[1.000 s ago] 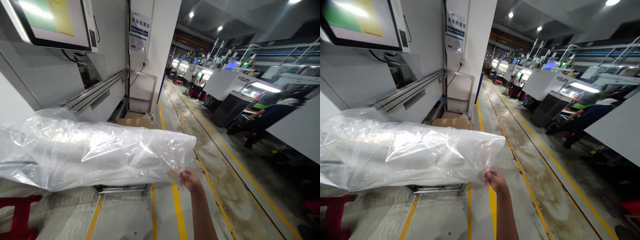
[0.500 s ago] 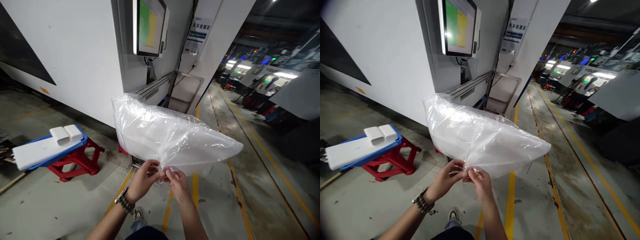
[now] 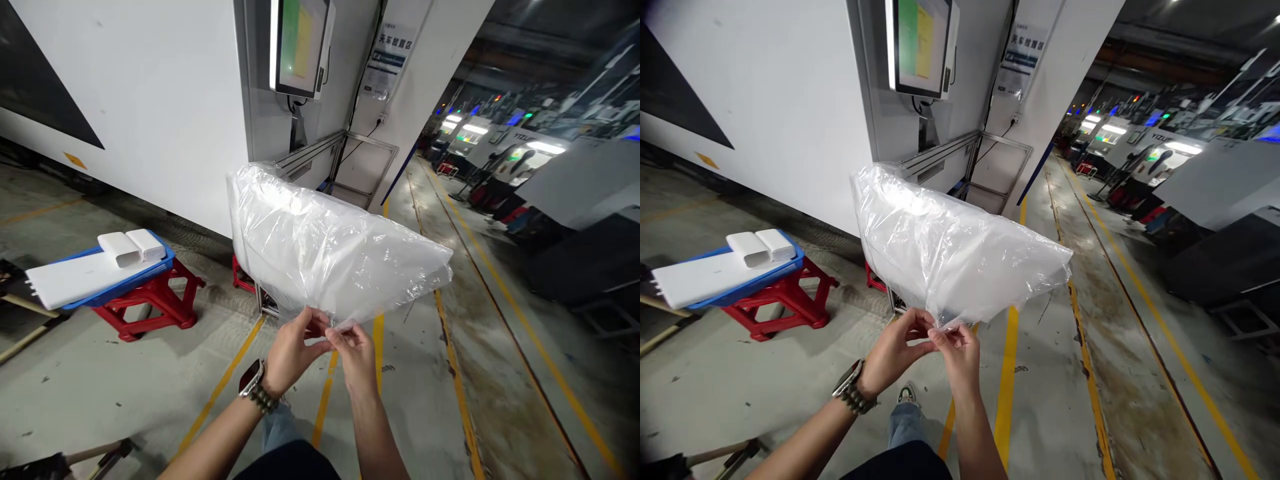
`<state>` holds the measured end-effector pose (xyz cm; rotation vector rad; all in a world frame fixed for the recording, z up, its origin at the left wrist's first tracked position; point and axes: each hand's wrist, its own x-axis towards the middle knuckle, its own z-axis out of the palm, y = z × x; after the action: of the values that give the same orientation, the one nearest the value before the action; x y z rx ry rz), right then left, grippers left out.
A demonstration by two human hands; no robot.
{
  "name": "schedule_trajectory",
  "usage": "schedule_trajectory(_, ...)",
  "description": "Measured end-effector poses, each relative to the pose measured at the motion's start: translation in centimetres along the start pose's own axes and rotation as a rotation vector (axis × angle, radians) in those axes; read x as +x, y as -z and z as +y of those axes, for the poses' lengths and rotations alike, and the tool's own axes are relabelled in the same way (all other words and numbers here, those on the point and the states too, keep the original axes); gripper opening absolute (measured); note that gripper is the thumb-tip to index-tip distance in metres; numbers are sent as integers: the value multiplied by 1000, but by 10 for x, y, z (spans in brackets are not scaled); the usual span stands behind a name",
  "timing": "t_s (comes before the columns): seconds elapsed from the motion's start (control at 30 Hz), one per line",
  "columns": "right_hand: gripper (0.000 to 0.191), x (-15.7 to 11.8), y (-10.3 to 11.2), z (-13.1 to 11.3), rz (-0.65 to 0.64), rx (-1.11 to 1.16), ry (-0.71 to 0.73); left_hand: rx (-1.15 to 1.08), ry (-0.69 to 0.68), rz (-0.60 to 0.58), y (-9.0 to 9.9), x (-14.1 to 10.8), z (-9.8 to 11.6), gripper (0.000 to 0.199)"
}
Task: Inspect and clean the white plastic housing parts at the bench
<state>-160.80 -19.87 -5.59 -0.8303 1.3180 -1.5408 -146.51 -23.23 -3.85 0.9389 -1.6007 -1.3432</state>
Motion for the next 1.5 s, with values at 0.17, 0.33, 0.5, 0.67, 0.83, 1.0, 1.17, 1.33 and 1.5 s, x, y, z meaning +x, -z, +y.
schedule_trajectory(0.17, 30, -23, 13, -2, -20, 8, -20, -49, 16, 57, 10, -13, 2, 12)
schedule_trajectory(0.33, 35, -34, 21, -2, 70, 33, -16, 9, 22, 97, 19, -22, 0, 14)
schedule_trajectory(0.5, 43, -37, 15, -2, 73, 7, -61, 9, -17, -35, 12, -27, -2, 36)
schedule_trajectory(0.67, 28, -37, 9, 1, 67, -52, -30, -165, 73, -47, -1, -29, -2, 36)
schedule_trajectory(0.83, 32, -29, 27, 3, 53, -7, -17, -347, 158, 38, 19, -15, -6, 36)
schedule_trajectory(1.0, 24, -23, 48, -4, -25, 158, -106, -397, 135, 335, 58, 8, -5, 23)
schedule_trajectory(1.17, 89, -19, 19, 0, -315, 207, -222, -302, 139, 37, 42, 10, 1, 16)
schedule_trajectory(1.33, 51, -2, -5, 8, -247, -227, -155, -143, 105, -337, 28, -5, -2, 82)
schedule_trajectory(1.5, 56, 5, -8, 14, -438, -387, -155, 637, 188, -45, 72, -20, -26, 51)
